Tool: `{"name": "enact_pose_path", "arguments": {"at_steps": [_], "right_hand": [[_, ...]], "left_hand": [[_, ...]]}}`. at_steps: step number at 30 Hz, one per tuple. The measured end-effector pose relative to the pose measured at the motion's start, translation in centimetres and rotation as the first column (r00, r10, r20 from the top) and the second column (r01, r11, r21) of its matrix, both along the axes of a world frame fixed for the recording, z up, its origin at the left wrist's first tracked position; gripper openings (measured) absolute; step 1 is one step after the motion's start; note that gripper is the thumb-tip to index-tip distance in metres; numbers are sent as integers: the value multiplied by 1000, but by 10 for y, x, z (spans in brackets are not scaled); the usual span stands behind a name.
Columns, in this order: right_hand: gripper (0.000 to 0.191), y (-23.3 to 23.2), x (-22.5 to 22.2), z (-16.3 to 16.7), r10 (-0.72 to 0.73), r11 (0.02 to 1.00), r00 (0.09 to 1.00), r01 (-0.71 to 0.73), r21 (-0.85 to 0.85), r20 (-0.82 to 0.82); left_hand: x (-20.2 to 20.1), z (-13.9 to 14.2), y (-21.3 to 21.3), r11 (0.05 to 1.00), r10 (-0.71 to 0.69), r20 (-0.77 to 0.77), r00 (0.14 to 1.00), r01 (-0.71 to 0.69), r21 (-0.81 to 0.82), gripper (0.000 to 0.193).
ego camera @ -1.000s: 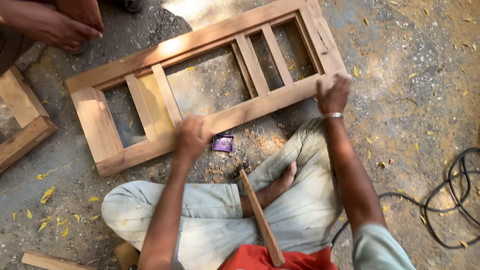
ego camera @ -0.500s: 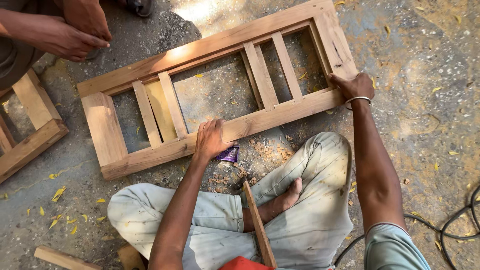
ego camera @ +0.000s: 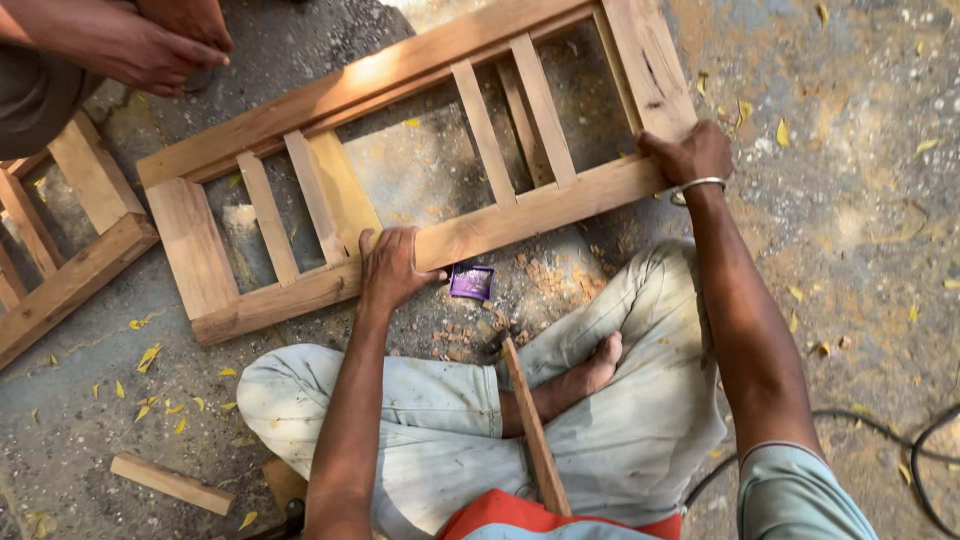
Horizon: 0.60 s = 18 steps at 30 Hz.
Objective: The person sits on the ground and assembles a wooden frame by inserting slats into grooves and securing them with nails. Using a hammer, the person drives nails into the frame to fasten the pieces together.
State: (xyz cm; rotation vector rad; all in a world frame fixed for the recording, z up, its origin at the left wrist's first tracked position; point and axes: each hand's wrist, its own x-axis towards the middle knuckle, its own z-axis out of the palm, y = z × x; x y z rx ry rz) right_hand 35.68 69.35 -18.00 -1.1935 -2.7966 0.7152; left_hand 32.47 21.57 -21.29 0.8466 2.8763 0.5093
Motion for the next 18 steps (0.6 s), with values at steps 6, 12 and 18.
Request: {"name": "enact_pose_path", "arguments": {"at_steps": [6, 12, 18], "right_hand": [[70, -2, -11, 0, -90, 994, 995, 92, -64, 31], [71, -6, -35, -3, -113, 993, 993, 113, 20, -30], [76, -11, -24, -9, -51, 999, 996, 50, 19, 69]], "left_hand": [[2, -5, -2, 999, 1, -45, 999, 1, 35, 93], [-5, -4, 10, 999, 43, 17, 999, -43, -21, 99], [-11, 2, 10, 987, 84, 112, 990, -68, -143, 101]]}}
